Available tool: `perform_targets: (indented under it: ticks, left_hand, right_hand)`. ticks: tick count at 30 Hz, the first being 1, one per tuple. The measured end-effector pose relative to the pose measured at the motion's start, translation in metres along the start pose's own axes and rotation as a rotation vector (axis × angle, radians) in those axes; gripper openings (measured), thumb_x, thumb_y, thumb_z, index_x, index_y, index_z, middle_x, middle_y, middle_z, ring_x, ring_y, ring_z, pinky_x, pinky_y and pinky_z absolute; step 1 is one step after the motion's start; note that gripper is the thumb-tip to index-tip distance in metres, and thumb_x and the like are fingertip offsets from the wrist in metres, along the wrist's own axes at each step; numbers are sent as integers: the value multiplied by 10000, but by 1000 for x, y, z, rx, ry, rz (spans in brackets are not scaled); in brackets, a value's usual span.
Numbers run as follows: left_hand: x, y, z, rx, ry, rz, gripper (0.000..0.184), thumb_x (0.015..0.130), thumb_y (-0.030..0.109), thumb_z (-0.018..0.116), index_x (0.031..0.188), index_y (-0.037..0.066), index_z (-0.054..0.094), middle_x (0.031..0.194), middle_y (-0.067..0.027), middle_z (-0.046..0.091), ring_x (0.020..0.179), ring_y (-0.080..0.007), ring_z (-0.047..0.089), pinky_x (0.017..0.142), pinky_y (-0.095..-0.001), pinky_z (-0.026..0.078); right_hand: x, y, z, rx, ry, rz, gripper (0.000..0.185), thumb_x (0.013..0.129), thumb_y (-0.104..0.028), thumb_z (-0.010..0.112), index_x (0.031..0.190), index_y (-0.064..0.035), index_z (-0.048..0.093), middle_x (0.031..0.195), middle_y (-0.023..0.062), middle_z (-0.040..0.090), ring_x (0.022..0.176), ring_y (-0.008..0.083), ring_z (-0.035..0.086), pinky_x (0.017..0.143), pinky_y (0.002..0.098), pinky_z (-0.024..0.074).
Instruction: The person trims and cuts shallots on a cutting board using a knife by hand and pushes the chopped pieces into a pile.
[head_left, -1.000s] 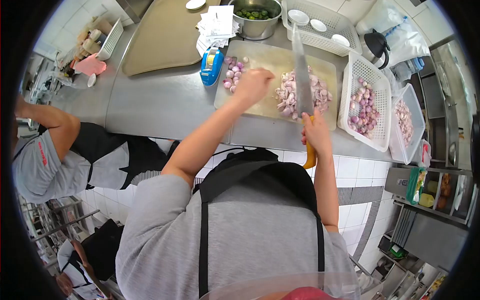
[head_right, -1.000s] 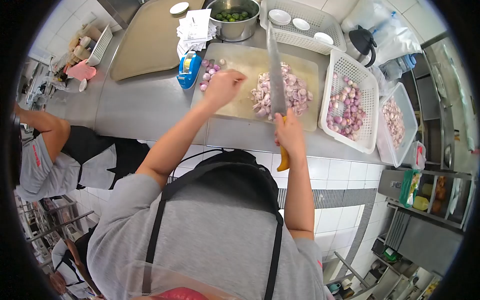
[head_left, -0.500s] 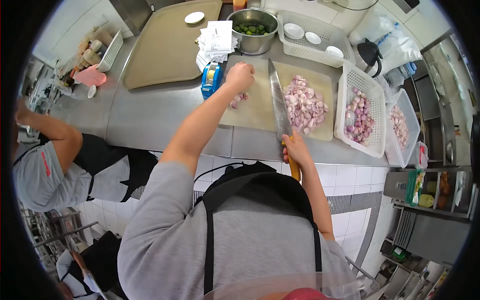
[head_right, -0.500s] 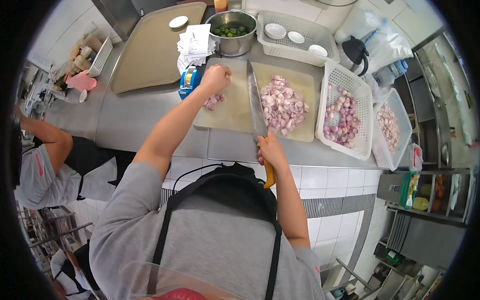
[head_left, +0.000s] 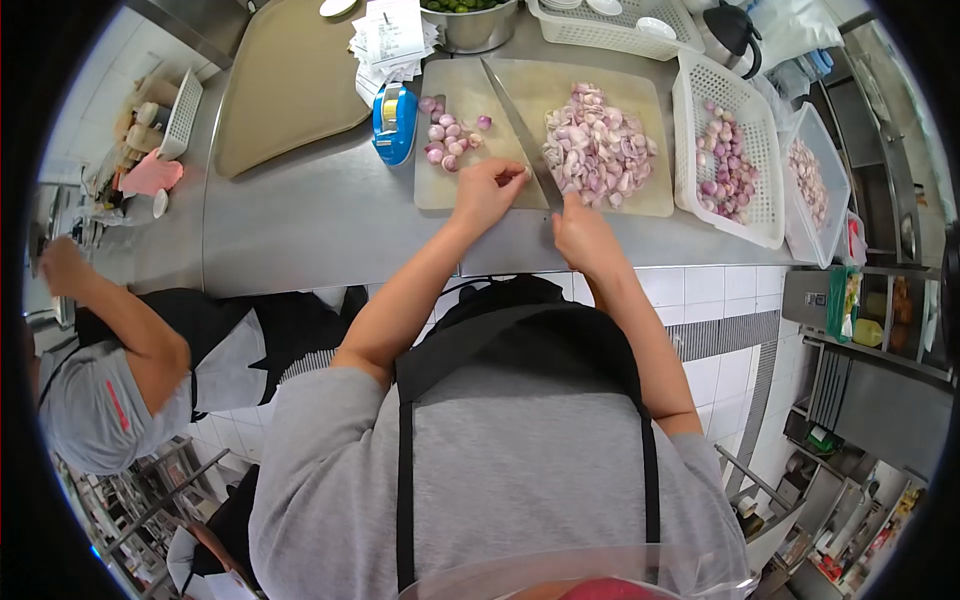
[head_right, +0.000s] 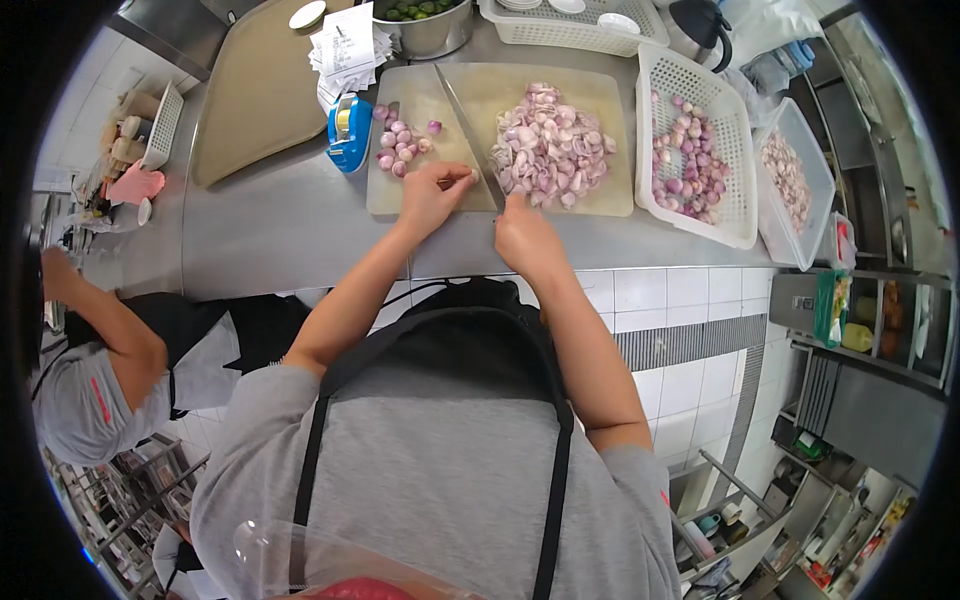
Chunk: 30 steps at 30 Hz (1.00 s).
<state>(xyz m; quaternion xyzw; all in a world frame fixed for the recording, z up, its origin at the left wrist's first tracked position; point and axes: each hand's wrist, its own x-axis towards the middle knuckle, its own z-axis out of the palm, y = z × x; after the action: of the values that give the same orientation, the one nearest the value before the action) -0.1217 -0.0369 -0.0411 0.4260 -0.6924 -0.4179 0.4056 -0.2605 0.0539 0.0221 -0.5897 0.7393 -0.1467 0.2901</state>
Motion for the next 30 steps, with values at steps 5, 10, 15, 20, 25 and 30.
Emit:
perform_targets:
  ticks: [5, 10, 15, 20, 25, 30]
  left_hand:
    - [0, 1, 1, 98, 9, 28, 100, 729, 67, 688, 800, -2, 676, 783, -106, 664, 638, -143, 633, 596, -244, 506]
    - [4, -6, 2, 42, 26, 116, 84, 725, 71, 678, 767, 0, 664, 731, -118, 627, 597, -192, 618, 550, -268, 481]
    - [4, -3, -1, 79, -1, 101, 81, 723, 64, 674, 773, 1, 661, 738, -110, 620, 590, -182, 615, 546, -265, 480]
    - [4, -6, 2, 42, 17, 116, 76, 724, 65, 673, 761, 1, 657, 725, -108, 614, 579, -179, 609, 543, -262, 478]
    - [4, -7, 0, 49, 13, 119, 71, 723, 57, 674, 754, -3, 653, 733, -110, 619, 577, -175, 609, 542, -257, 481]
    - [3, -6, 1, -5, 30, 105, 72, 722, 57, 675, 752, -4, 652, 732, -109, 620, 579, -173, 612, 549, -258, 486]
  right_hand:
    - [2, -23, -24, -63, -128, 60, 294, 797, -54, 384, 1017, 139, 412, 844, 342, 576, 822, 469, 573, 762, 510, 436]
    - [8, -10, 2, -57, -106, 66, 303, 798, -56, 372, 1042, 118, 417, 884, 355, 569, 863, 465, 571, 785, 503, 436]
    - [7, -19, -11, -19, -109, 86, 298, 795, -53, 376, 1048, 101, 409, 872, 348, 573, 849, 471, 572, 765, 513, 441]
    - [10, -14, 8, -100, -57, 55, 284, 791, -40, 379, 1038, 100, 402, 840, 338, 579, 820, 465, 580, 732, 516, 451]
    - [6, -41, -35, 99, -286, 261, 286, 776, -12, 392, 1042, 91, 406, 850, 340, 578, 825, 452, 584, 736, 513, 454]
    - [14, -20, 1, -48, -84, 85, 293, 780, -23, 379, 1048, 93, 406, 876, 339, 578, 856, 452, 579, 762, 507, 449]
